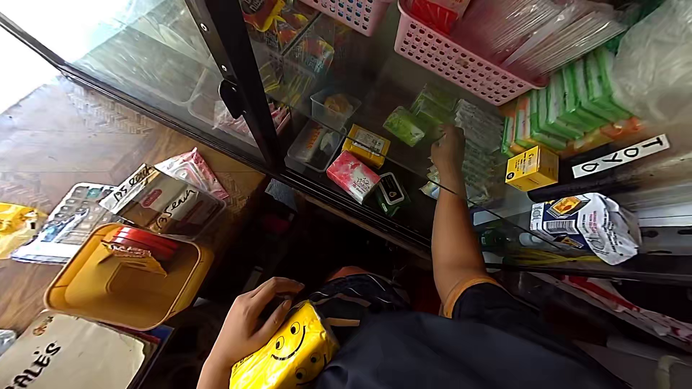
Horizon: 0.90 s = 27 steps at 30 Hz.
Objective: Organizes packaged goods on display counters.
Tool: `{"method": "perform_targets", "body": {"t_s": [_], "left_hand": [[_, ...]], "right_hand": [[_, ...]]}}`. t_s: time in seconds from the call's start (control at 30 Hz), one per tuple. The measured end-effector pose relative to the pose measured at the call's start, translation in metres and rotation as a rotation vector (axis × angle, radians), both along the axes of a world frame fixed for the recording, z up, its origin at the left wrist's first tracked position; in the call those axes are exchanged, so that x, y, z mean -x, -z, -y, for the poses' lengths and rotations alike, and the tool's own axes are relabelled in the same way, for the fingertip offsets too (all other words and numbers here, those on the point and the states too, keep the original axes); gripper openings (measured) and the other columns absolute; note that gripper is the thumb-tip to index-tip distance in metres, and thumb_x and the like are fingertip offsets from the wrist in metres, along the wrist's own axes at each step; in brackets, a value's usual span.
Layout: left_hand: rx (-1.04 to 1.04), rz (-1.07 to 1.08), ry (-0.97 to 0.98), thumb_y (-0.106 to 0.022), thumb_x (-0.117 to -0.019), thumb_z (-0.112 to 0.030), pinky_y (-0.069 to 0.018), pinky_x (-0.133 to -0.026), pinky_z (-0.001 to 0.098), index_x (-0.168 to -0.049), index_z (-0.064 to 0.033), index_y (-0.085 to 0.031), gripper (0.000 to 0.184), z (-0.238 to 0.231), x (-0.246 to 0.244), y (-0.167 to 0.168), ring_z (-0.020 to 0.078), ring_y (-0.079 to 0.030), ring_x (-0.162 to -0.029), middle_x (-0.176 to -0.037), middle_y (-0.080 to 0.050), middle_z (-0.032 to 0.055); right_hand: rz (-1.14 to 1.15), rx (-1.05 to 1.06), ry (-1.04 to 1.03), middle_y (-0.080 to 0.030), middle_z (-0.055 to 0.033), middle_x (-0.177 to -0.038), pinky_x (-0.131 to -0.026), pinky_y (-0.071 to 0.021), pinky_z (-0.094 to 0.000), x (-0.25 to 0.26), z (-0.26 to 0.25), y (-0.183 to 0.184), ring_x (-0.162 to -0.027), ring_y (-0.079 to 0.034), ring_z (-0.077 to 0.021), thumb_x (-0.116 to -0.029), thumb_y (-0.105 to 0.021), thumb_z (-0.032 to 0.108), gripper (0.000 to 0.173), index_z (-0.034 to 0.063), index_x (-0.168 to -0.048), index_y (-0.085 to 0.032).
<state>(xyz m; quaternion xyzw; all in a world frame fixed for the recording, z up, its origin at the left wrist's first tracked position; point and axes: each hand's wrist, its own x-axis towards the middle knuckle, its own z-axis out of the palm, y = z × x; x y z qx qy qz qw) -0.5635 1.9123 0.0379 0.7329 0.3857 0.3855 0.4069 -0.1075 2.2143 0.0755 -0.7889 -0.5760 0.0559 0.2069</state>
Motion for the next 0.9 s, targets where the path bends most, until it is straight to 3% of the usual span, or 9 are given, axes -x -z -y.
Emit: {"method": "perform_targets", "body": {"t_s": [0.07, 0.13, 0.33, 0.4, 0.47, 0.6, 0.63, 0.73, 0.9], "left_hand": [[0.019, 0.015, 0.002, -0.043, -0.1085, -0.038, -0.0589, -0.090, 0.0260, -0.123, -0.0137, -0.067, 0.037, 0.002, -0.002, 0.004, 0.0072, -0.070, -0.105, -0.117, -0.073, 0.0011], [0.033, 0.024, 0.001, -0.042, -0.1088, -0.038, -0.0590, -0.090, 0.0264, -0.123, -0.0144, -0.067, 0.038, 0.001, -0.004, 0.006, 0.0073, -0.070, -0.105, -0.117, -0.073, 0.0007], [0.032, -0.021, -0.016, -0.043, -0.1080, -0.040, -0.0596, -0.088, 0.0264, -0.125, -0.0157, -0.067, 0.038, -0.006, -0.008, 0.002, 0.0073, -0.071, -0.104, -0.118, -0.073, 0.0000], [0.028, -0.024, -0.028, -0.043, -0.1080, -0.040, -0.0593, -0.088, 0.0261, -0.124, -0.0158, -0.067, 0.038, -0.006, -0.009, 0.002, 0.0071, -0.070, -0.104, -0.117, -0.073, -0.0001], [0.027, -0.028, -0.032, -0.042, -0.1083, -0.040, -0.0592, -0.089, 0.0260, -0.125, -0.0157, -0.066, 0.039, -0.007, -0.010, 0.002, 0.0069, -0.070, -0.104, -0.118, -0.073, 0.0000], [0.037, -0.022, -0.042, -0.040, -0.1085, -0.040, -0.0587, -0.088, 0.0253, -0.125, -0.0157, -0.066, 0.039, -0.008, -0.012, 0.004, 0.0065, -0.070, -0.102, -0.117, -0.073, 0.0003], [0.037, -0.025, -0.043, -0.040, -0.1083, -0.040, -0.0587, -0.087, 0.0252, -0.125, -0.0159, -0.066, 0.039, -0.009, -0.013, 0.004, 0.0064, -0.070, -0.101, -0.116, -0.073, 0.0003], [0.034, -0.033, -0.046, -0.040, -0.1083, -0.040, -0.0591, -0.087, 0.0256, -0.125, -0.0167, -0.066, 0.039, -0.013, -0.016, 0.004, 0.0064, -0.071, -0.100, -0.115, -0.074, -0.0001], [0.040, -0.023, -0.029, -0.041, -0.1084, -0.040, -0.0591, -0.088, 0.0264, -0.126, -0.0164, -0.066, 0.039, -0.019, -0.021, 0.004, 0.0062, -0.071, -0.101, -0.116, -0.073, -0.0001]], "right_hand": [[0.020, 0.054, -0.145, -0.043, -0.0276, -0.154, -0.115, -0.0371, -0.0596, -0.011, -0.018, 0.002, -0.143, -0.041, -0.0462, -0.0865, -0.072, 0.002, 0.060, 0.0051, -0.144, -0.055], [-0.049, 0.084, -0.259, -0.047, -0.0265, -0.151, -0.116, -0.0366, -0.0589, -0.012, -0.039, 0.008, -0.142, -0.042, -0.0445, -0.0870, -0.079, 0.013, 0.062, 0.0054, -0.144, -0.056], [-0.158, 0.283, -0.223, -0.049, -0.0277, -0.148, -0.114, -0.0370, -0.0617, 0.014, -0.080, 0.036, -0.140, -0.046, -0.0440, -0.0909, -0.077, 0.045, 0.074, 0.0017, -0.145, -0.051], [-0.283, 0.242, -0.094, -0.055, -0.0297, -0.140, -0.108, -0.0430, -0.0609, 0.021, -0.083, 0.047, -0.131, -0.053, -0.0438, -0.0971, -0.069, 0.041, 0.066, -0.0023, -0.143, -0.049], [-0.471, 0.235, 0.054, -0.051, -0.0311, -0.141, -0.103, -0.0456, -0.0611, 0.027, -0.082, 0.049, -0.129, -0.053, -0.0438, -0.0906, -0.078, 0.034, 0.079, -0.0044, -0.148, -0.039], [-0.550, 0.356, 0.144, -0.037, -0.0279, -0.155, -0.101, -0.0432, -0.0695, 0.026, -0.080, 0.034, -0.139, -0.042, -0.0463, -0.0760, -0.091, 0.027, 0.111, 0.0077, -0.160, -0.022], [-0.506, 0.406, 0.128, -0.036, -0.0284, -0.156, -0.104, -0.0417, -0.0695, 0.023, -0.080, 0.032, -0.141, -0.040, -0.0466, -0.0757, -0.092, 0.029, 0.112, 0.0071, -0.161, -0.022], [-0.390, 0.564, 0.062, -0.048, -0.0304, -0.146, -0.107, -0.0390, -0.0653, 0.018, -0.076, 0.027, -0.136, -0.046, -0.0444, -0.0833, -0.085, 0.039, 0.090, -0.0056, -0.148, -0.043], [-0.573, 0.558, 0.141, -0.043, -0.0272, -0.151, -0.102, -0.0473, -0.0642, 0.022, -0.068, 0.037, -0.135, -0.047, -0.0447, -0.0789, -0.088, 0.030, 0.103, 0.0069, -0.158, -0.026]]}}
